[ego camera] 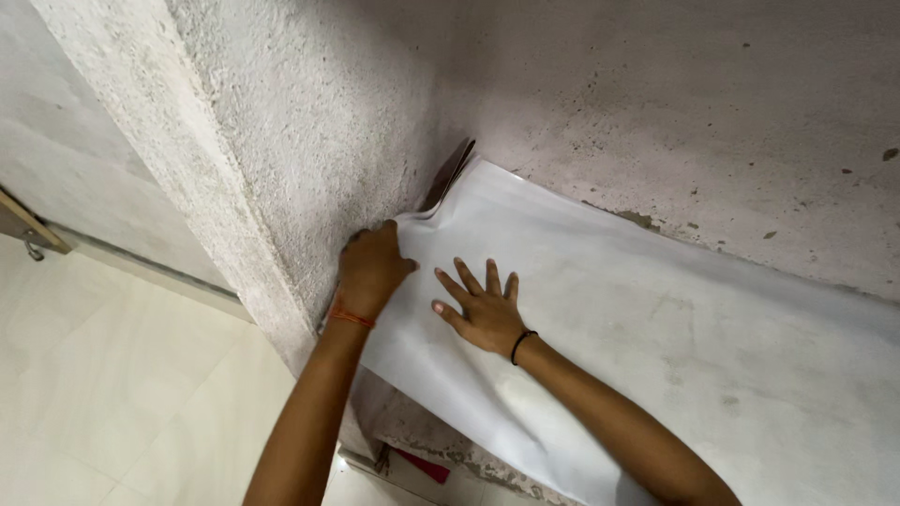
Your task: The person lays a white sheet on a concrete shelf, then repeatedly picks folded garments from a bed and places them on the shelf. The person handles pants, shorts, and shirts one at a time, arranging them in a neat stack.
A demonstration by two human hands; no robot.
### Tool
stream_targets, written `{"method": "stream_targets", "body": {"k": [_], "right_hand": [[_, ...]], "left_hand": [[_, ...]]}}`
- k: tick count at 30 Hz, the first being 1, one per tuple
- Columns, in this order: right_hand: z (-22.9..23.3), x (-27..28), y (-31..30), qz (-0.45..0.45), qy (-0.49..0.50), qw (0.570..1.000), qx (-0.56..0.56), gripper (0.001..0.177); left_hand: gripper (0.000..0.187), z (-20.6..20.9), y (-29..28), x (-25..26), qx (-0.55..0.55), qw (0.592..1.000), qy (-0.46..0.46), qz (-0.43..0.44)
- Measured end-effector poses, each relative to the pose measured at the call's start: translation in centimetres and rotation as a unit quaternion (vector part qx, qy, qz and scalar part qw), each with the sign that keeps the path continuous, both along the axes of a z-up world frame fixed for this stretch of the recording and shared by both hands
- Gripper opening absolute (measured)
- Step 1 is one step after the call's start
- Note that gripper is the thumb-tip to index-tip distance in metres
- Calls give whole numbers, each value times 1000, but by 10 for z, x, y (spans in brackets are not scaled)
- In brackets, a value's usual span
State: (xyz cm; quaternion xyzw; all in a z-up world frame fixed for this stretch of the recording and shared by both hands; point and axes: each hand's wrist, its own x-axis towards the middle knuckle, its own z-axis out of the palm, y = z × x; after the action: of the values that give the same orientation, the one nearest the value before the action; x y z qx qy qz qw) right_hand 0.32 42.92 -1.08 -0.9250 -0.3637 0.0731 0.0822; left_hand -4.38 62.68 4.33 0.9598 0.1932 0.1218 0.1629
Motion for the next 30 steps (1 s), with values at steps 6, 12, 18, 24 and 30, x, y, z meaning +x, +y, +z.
{"method": "stream_targets", "body": {"k": [6,12,18,24,30], "right_hand": [[-5,4,-1,6,4,1000,3,79],[-5,2,-1,12,0,1000,0,84],[1,-3,-2,7,0,1000,7,89],[-2,3,4,-1,-13,999,-32,83],[-29,39,17,43,-75,996,-36,75]], "left_hand": [[62,30,-9,-35,-7,998,58,6],[52,76,-19,-74,31,998,43,-31],[16,62,-31,-90,137,984,89,64],[61,23,-100,-87,370,901,189,123],[62,-47,-102,9,215,963,159,-46]]}}
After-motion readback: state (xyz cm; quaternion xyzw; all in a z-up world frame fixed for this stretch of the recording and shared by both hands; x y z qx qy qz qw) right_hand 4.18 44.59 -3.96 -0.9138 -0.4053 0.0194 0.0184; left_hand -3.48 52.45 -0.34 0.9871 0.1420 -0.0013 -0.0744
